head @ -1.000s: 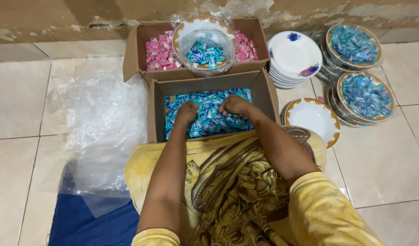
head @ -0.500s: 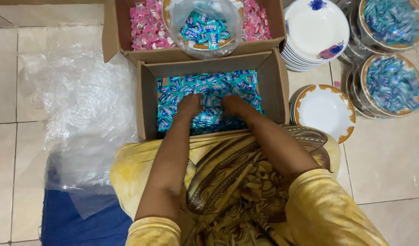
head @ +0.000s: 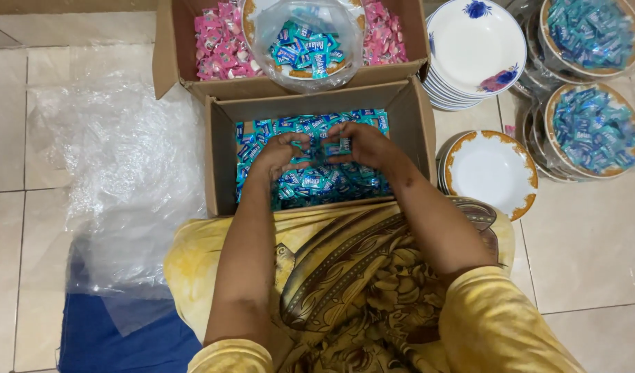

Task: Packing small wrapped candies and plates into cardboard boxes

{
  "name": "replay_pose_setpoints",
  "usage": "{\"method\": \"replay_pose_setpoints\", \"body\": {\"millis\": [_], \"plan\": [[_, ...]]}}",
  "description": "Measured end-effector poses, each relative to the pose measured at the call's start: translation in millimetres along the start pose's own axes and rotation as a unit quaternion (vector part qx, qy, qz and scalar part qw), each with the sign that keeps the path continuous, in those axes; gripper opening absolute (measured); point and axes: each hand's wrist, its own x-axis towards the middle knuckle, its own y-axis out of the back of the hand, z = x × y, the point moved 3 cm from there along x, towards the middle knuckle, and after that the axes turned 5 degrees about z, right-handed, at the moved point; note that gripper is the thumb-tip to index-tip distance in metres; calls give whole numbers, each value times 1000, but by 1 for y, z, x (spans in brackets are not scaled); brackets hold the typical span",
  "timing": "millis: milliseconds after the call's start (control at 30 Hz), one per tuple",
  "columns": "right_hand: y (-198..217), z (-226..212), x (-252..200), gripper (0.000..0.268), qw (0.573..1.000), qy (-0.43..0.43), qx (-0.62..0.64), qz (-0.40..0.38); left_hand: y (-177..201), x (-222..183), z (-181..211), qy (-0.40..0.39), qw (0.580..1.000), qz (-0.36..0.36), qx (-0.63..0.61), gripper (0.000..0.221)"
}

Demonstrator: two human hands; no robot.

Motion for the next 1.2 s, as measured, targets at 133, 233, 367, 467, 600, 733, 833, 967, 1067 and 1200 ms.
{"method": "replay_pose_setpoints", "body": {"millis": [133, 233, 367, 467, 600, 733, 833, 967, 1067, 1200], "plan": [[-2, -12, -5, 41, 997, 10, 71, -23, 4, -2, 10, -13, 995, -26, -92, 61], [-5, -22, -7, 44, 991, 21, 130, -35, 9, 15, 6, -14, 974, -63, -219, 59], [4, -20, 6, 39, 993, 24, 117, -7, 14, 32, -3, 2, 964, -6, -267, 33], [15, -8, 19, 32, 995, 61, 7, 79, 12, 47, -13, -22, 982, 40, -185, 34], [24, 17, 38, 17, 875, 181, -430, 129, 13, 99, -56, -132, 963, 86, 221, 22], [16, 39, 36, 44, 742, 140, -654, 50, -9, 70, -47, -159, 893, 38, 418, 44], [10, 59, 41, 40, 636, 131, -760, 11, -7, 72, -59, -136, 813, 14, 567, 56], [8, 58, 39, 31, 623, 130, -771, 12, -8, 65, -55, -152, 831, 20, 534, 39], [7, 45, 31, 29, 680, 116, -724, 19, 3, 69, -51, -94, 940, 43, 326, 21], [1, 21, 4, 34, 914, 79, -393, 70, -3, 8, 5, 25, 994, 3, -108, 23]]}}
